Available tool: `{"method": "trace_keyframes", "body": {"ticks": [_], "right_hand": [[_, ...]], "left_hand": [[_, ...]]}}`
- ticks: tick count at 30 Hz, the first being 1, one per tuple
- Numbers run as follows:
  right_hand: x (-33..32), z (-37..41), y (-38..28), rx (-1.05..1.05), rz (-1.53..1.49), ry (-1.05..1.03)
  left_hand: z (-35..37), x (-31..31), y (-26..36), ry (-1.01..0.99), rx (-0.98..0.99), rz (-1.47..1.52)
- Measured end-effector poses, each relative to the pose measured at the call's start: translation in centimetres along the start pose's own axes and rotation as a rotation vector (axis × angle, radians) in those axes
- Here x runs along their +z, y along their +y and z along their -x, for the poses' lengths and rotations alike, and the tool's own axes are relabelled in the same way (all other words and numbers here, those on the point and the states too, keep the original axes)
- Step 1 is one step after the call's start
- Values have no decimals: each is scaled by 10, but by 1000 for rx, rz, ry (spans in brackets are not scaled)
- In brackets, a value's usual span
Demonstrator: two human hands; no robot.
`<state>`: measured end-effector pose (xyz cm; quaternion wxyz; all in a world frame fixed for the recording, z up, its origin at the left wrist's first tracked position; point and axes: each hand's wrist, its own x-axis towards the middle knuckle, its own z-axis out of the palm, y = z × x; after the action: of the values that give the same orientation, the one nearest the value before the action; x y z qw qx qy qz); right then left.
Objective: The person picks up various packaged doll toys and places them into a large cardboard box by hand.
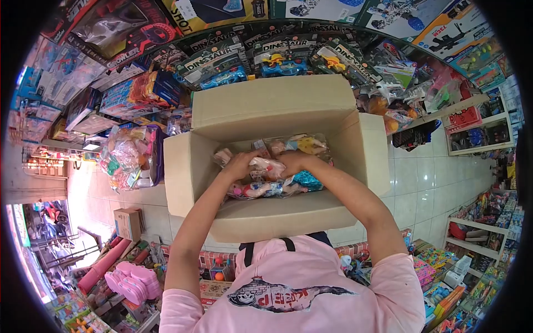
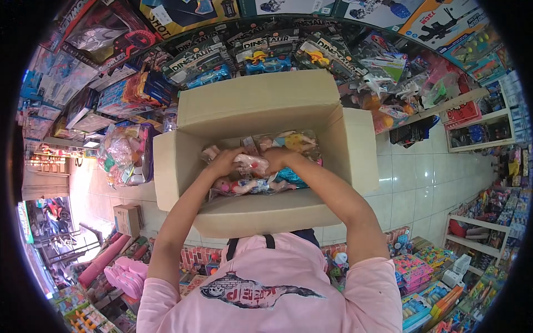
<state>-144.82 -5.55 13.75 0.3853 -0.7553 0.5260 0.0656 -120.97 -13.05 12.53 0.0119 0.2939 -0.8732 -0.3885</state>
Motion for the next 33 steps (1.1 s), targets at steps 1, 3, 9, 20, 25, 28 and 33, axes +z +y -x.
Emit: {"method": "trace_keyframes", "body": {"ticks": [1,3,9,20,25,28,33], "right_hand": [[15,-15,8,33,-51,-167],[29,-26,15,68,-102,-334],[44,-17,8,85,-97,-262],[-67,94,22,55,-681,98],[-113,224,32,-10,-1052,721],[-97,279,72,121,-1032,1181],[35,299,175,758,-1119,1715]], "left_hand": [[1,-1,0,-1,-1,-1],[1,-3,0,-205,-180,-193],[4,33,-46,-491,-258,-128],[32,-2,-5,-720,-248,-407],[37,-6,-35,-570,-237,-172],[67,-83,41,-96,-345,33],[152,-122,76,927,-325,-165]]}}
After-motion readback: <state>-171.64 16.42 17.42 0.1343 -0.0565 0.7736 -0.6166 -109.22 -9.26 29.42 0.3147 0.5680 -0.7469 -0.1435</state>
